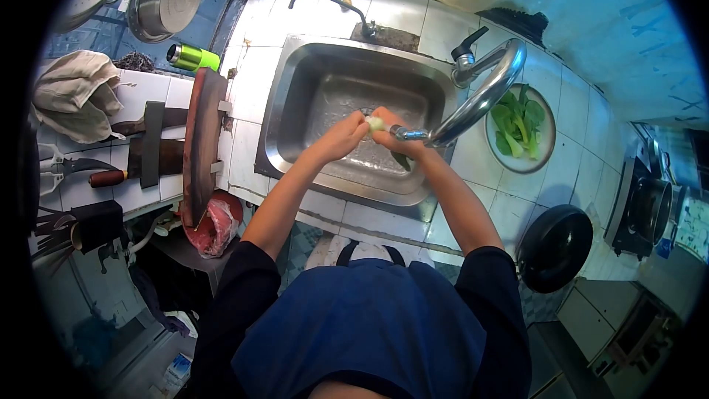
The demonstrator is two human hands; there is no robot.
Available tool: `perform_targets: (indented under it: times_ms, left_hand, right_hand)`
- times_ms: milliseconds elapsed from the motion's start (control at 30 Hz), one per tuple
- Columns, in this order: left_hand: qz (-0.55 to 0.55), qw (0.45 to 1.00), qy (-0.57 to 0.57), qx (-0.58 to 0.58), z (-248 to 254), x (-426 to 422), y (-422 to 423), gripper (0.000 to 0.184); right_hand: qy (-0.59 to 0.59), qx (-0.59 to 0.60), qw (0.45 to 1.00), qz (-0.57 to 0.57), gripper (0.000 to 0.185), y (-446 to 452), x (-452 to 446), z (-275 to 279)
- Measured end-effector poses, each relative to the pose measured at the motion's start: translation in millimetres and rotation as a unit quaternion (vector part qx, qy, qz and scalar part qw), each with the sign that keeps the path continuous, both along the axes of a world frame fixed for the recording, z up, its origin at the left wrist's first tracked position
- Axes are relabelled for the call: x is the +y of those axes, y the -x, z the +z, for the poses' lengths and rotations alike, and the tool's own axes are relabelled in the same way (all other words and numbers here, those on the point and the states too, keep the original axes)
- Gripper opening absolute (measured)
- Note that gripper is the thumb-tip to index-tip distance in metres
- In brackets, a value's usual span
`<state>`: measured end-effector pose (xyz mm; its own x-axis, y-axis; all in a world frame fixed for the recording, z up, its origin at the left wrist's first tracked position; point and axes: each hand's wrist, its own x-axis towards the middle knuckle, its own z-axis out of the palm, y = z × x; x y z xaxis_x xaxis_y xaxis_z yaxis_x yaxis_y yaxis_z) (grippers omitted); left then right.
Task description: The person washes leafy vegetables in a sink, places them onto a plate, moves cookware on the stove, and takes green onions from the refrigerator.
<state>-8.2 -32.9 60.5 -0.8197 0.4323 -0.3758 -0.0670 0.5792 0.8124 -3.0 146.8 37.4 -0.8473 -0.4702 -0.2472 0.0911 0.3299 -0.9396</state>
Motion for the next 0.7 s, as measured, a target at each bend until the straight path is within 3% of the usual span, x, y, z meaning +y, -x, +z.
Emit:
perform_targets:
  times_ms: [200, 333, 400, 433, 500, 567, 633, 700]
  left_hand:
    - [-0.047, 0.997, 0.002, 0.055, -11.2, 2.9, -6.0, 0.026]
    - [-0.022, 0.995, 0.010, 0.092, -8.9, 5.1, -5.5, 0.025]
    - [0.029, 0.995, -0.017, 0.099, -21.9, 1.8, -0.1, 0.024]
    - [0.029, 0.995, -0.016, 0.099, -26.1, -1.0, 2.4, 0.024]
    - [0.124, 0.985, -0.106, 0.059, -25.6, -6.4, 7.5, 0.025]
    - [0.134, 0.984, -0.120, -0.001, -17.2, -8.9, 8.2, 0.023]
    - [0.107, 0.964, -0.185, -0.161, -8.3, -9.3, 9.1, 0.019]
    - [0.097, 0.963, -0.178, -0.180, -0.1, -6.6, 8.6, 0.018]
  right_hand:
    - [-0.048, 0.051, 0.997, 0.042, 0.026, 1.8, 1.1, 6.6]
    - [-0.011, 0.044, 0.998, 0.041, 0.027, -0.7, 1.6, 13.6]
    - [0.076, -0.177, 0.981, 0.010, 0.024, -1.3, 3.9, 22.4]
    - [0.076, -0.177, 0.981, 0.010, 0.024, -2.0, 6.0, 16.1]
    - [0.287, -0.296, 0.911, -0.021, 0.029, -3.3, 10.5, 2.9]
    - [0.265, -0.267, 0.926, -0.033, 0.036, -3.9, 10.2, -1.1]
    - [0.243, -0.236, 0.940, -0.042, 0.042, -2.6, 9.3, -1.5]
    - [0.248, -0.223, 0.943, -0.022, 0.051, -1.5, 11.5, -3.6]
